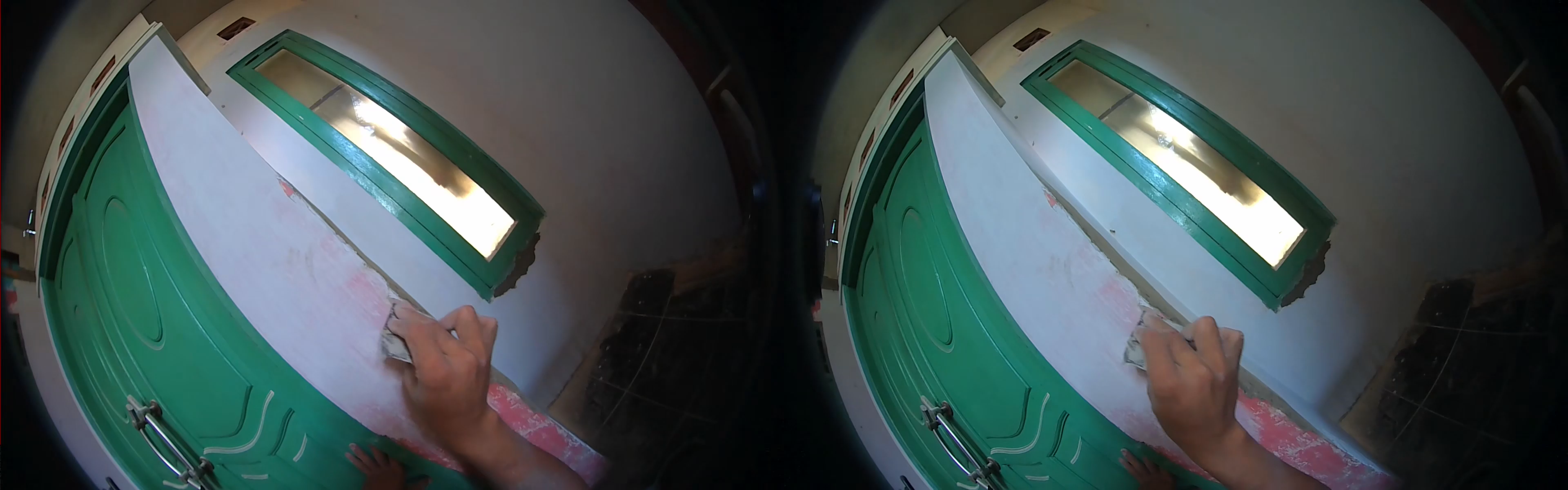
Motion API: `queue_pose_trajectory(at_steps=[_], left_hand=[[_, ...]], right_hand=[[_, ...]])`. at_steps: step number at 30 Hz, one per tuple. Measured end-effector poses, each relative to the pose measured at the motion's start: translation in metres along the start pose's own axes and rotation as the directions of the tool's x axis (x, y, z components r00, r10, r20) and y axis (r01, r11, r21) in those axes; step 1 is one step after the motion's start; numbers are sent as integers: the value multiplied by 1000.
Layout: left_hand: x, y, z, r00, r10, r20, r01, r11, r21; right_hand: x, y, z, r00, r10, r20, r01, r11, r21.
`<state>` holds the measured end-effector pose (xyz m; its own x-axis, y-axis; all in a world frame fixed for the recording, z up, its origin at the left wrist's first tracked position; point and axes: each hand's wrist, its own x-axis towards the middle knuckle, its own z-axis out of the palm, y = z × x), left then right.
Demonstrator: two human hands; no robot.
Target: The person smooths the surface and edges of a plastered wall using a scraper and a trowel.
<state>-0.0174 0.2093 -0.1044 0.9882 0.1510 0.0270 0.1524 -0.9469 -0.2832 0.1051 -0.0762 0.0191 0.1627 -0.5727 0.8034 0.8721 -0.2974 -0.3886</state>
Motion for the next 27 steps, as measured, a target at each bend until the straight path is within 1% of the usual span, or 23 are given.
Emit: queue_pose_trajectory(at_steps=[2, 4, 6, 8, 11, 14, 17, 19, 20, 23, 26, 27], left_hand=[[-5, -3, 10, 992, 34, -124, -33, 999, 13], [-3, -4, 8, 996, 32, -83, -35, 999, -34], [-7, -3, -1, 999, 25, -39, -28, 997, -67], [-6, 1, -11, 999, 34, -4, -35, 995, -90], [-2, -2, 8, 996, 27, -87, -15, 991, 136], [-6, 6, -5, 1000, 0, 0, 0, 990, -138], [-7, 17, -25, 991, -12, 131, 20, 998, -58], [-2, -4, -3, 999, 10, 52, -15, 994, 109], [-1, -3, 0, 999, 28, 16, -30, 982, 188], [0, 1, 6, 999, -23, 29, 20, 996, 90], [-1, 1, 9, 997, -62, 34, 58, 991, 121], [-3, -1, 10, 999, -40, 28, 36, 991, 132]], right_hand=[[4, -1, 3, 1000, -7, -2, 7, 1000, -10], [10, -4, 2, 1000, -5, 17, 5, 1000, -13], [-1, -2, -6, 999, 25, 26, -24, 999, -24], [-3, -3, -6, 1000, 25, 13, -25, 1000, -18], [0, -4, 4, 1000, 9, -7, -9, 1000, 2], [7, -4, 8, 1000, -12, -15, 12, 1000, 1], [3, -2, -1, 1000, 1, 11, -1, 1000, -1], [-3, -2, -6, 999, 24, 27, -24, 1000, -17], [0, -3, -4, 1000, 16, 14, -16, 1000, -16], [7, -7, 3, 1000, 11, 7, -11, 1000, -22], [9, -7, 2, 1000, 16, 13, -15, 999, -38], [5, -6, -1, 1000, 16, 5, -15, 999, -43]])
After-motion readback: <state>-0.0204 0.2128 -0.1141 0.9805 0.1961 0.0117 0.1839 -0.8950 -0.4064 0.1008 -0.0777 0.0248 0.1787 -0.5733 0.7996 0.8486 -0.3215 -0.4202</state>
